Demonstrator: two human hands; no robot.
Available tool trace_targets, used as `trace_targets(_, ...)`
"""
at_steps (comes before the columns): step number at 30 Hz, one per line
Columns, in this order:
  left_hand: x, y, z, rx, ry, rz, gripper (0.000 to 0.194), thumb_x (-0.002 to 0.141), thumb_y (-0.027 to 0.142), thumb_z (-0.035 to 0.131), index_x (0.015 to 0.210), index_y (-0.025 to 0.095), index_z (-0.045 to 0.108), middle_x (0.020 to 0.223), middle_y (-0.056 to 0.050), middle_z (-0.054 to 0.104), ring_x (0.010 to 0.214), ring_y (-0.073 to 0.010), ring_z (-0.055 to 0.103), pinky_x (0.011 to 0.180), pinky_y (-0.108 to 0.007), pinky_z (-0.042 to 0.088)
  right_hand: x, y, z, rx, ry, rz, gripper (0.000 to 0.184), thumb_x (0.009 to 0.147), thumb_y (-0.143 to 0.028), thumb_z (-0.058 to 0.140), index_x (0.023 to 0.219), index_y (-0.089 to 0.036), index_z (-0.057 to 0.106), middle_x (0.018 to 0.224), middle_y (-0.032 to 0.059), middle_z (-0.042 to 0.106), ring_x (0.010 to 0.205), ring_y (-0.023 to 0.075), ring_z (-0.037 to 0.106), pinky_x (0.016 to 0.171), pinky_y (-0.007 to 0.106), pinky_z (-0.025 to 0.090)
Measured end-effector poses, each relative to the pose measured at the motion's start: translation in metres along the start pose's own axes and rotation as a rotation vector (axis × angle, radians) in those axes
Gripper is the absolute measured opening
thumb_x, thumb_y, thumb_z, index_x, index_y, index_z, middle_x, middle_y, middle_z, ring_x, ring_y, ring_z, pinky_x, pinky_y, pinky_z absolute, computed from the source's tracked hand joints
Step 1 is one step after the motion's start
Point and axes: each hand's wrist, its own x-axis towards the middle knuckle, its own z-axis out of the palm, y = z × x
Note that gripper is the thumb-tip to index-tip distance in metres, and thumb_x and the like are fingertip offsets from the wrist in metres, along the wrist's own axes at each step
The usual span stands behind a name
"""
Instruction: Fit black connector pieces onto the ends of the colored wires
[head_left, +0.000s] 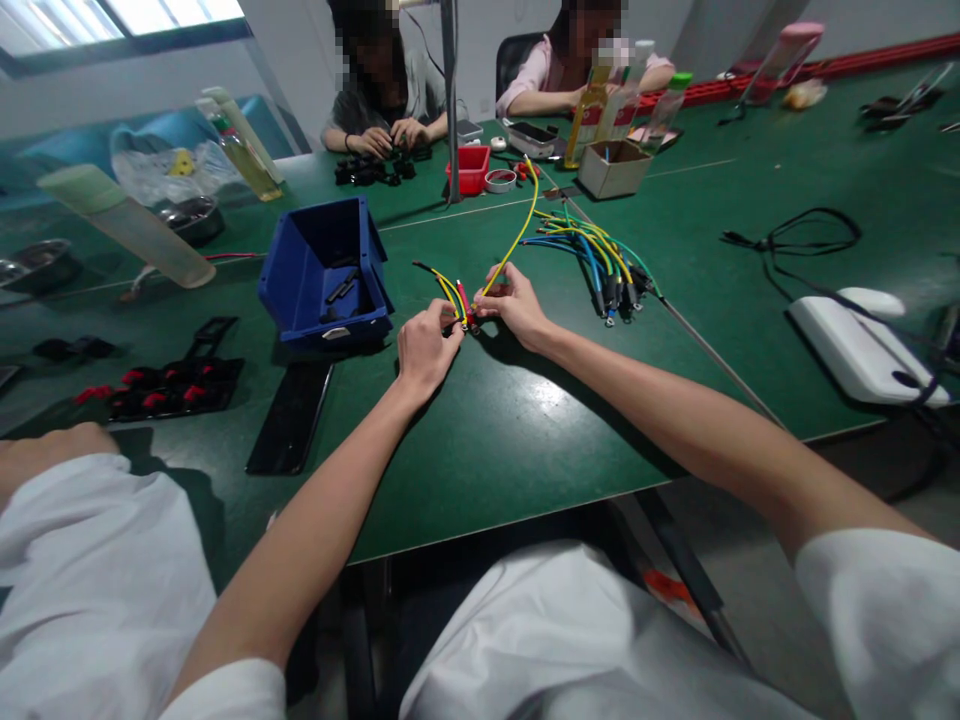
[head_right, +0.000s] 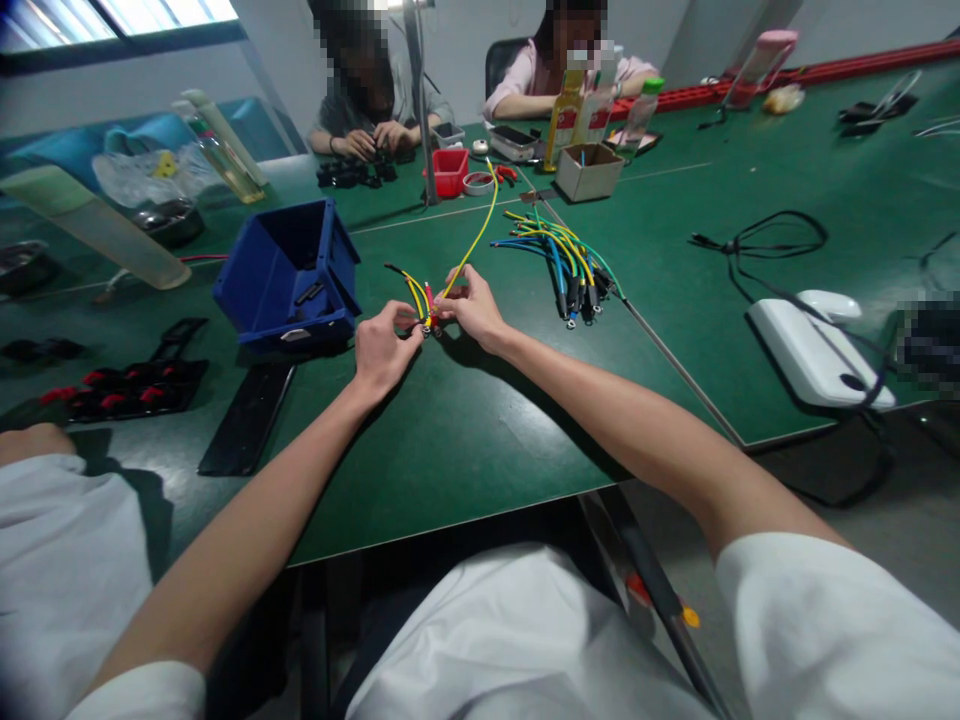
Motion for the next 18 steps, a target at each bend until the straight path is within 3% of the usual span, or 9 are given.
trace_targets(18, 0.0002, 0.0011, -0.0008, 0.016, 0.025, -0.010, 0.019, 0.079, 0.024, 0.065, 0.096, 0.022, 0.059, 0.093, -0.004, 0.074, 0.083, -0.0194, 0.070, 0.075, -0.029, 0.052, 0.0002, 0.0031, 0.0006, -0.026, -0.007, -0.026, 0.046, 0.060, -0.019, 0.074, 0.093, -0.023, 0.042, 0.073, -0.0057, 0.062, 0.062, 0.0112, 0.062, 0.057, 0.025, 0.052)
